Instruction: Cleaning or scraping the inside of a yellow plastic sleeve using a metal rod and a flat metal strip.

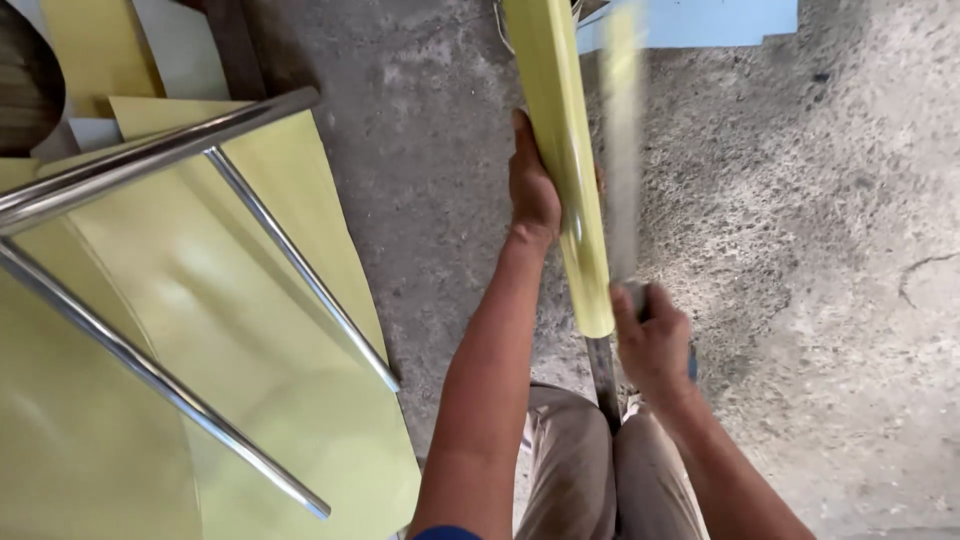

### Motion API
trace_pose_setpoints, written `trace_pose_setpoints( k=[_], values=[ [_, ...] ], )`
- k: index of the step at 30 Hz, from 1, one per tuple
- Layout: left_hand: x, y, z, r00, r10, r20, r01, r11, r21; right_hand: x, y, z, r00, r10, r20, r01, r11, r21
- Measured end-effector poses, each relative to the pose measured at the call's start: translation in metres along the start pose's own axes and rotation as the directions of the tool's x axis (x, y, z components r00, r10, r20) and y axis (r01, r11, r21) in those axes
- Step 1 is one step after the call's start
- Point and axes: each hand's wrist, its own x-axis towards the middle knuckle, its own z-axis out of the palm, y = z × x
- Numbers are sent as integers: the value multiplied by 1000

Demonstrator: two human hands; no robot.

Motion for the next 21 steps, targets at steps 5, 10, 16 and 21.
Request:
trace_pose_setpoints(
  k=[5,10,16,21],
  values=[
    [-8,6,2,994,-106,30,109,987,-120,32,-14,13,967,-242,-82,254,944,209],
    [-1,7,3,989,-124,-84,123,992,-14,49,-84,-13,974,-218,-67,221,974,46],
    [0,-13,-7,988,-83,-127,87,996,28,83,-48,17,950,-289,-115,296,954,47],
    [-5,-13,-1,984,-136,-118,135,991,-20,93,-91,-4,960,-242,-138,259,959,119]
  ],
)
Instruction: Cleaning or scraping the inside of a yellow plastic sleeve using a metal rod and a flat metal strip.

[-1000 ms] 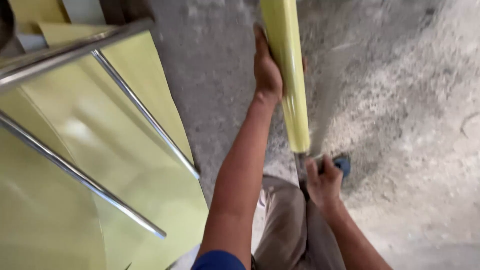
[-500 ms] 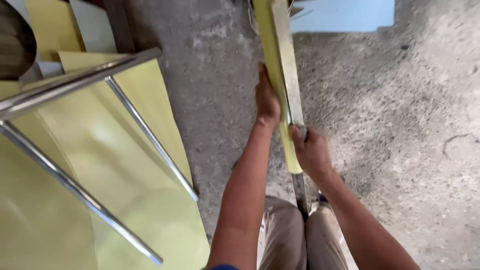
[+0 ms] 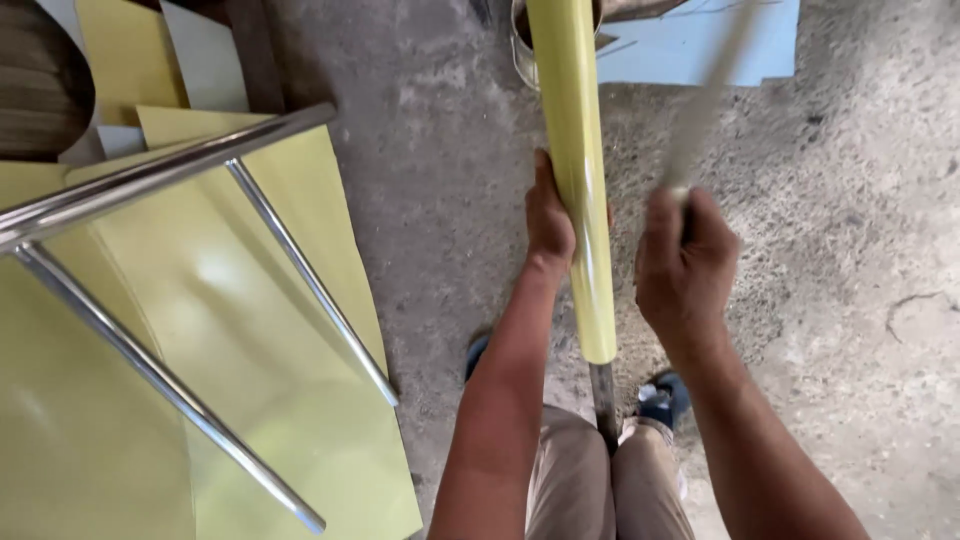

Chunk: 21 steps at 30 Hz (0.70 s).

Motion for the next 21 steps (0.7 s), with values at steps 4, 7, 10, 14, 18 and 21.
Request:
trace_pose_setpoints(
  k=[4,7,10,14,18,21],
  values=[
    [4,-1,-4,1000,-10,-29,12,996,88,16,15,19,996,-91,-2,89,970,225],
    [31,-32,-13,995,71,-72,-64,993,98,22,3,0,997,-12,83,26,986,-166],
    [12,-21,-18,998,55,-17,-54,998,39,6,-11,2,999,-22,-27,22,999,-26],
    [22,-21,-20,982,175,70,-181,979,91,3,48,14,994,-105,14,105,993,-55],
    [-15,9,-17,996,91,7,-91,979,180,-72,69,-15,978,174,119,-143,963,-230],
    [-8,23,0,999,29,16,-32,979,201,-128,121,-38,959,276,58,-255,938,-236]
  ],
)
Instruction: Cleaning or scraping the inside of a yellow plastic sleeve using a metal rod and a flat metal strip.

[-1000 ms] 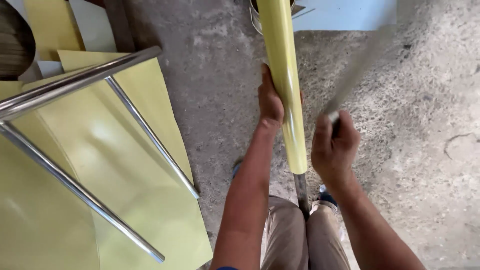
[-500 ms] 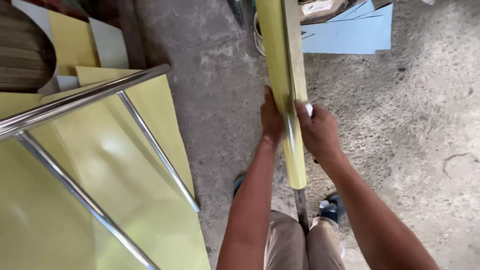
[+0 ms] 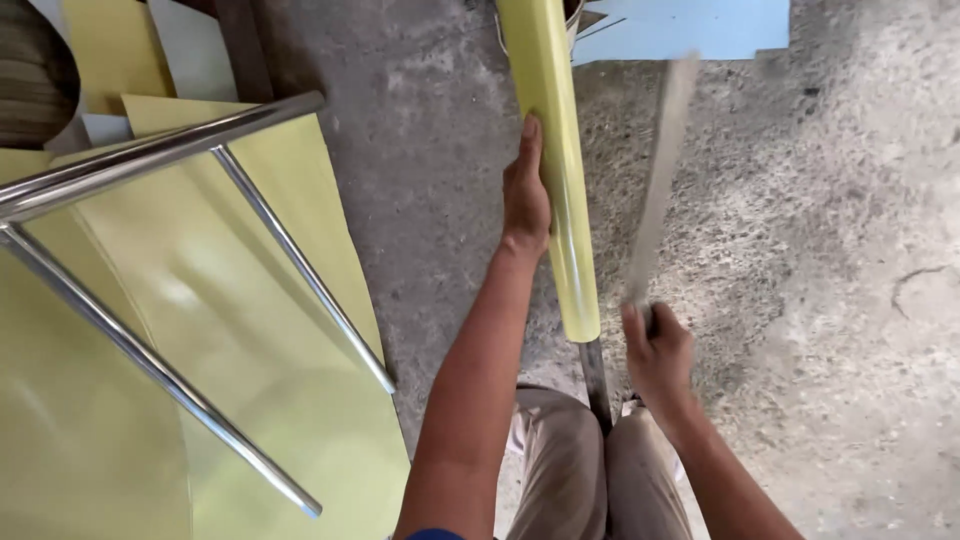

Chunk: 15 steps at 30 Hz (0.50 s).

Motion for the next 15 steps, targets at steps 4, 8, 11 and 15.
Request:
trace_pose_setpoints(
  k=[4,8,11,15],
  values=[
    [8,-16,1,998,56,-8,-56,996,69,-40,62,8,972,-181,-149,214,945,248],
    [4,-17,3,992,88,89,-81,994,-77,-40,104,56,788,-422,-448,614,497,613],
    [9,-9,-2,989,134,57,-126,984,-128,-41,95,67,984,-175,47,180,962,-204],
    [9,-21,4,994,100,40,-92,983,-161,-39,44,27,993,-53,-109,66,990,122]
  ],
)
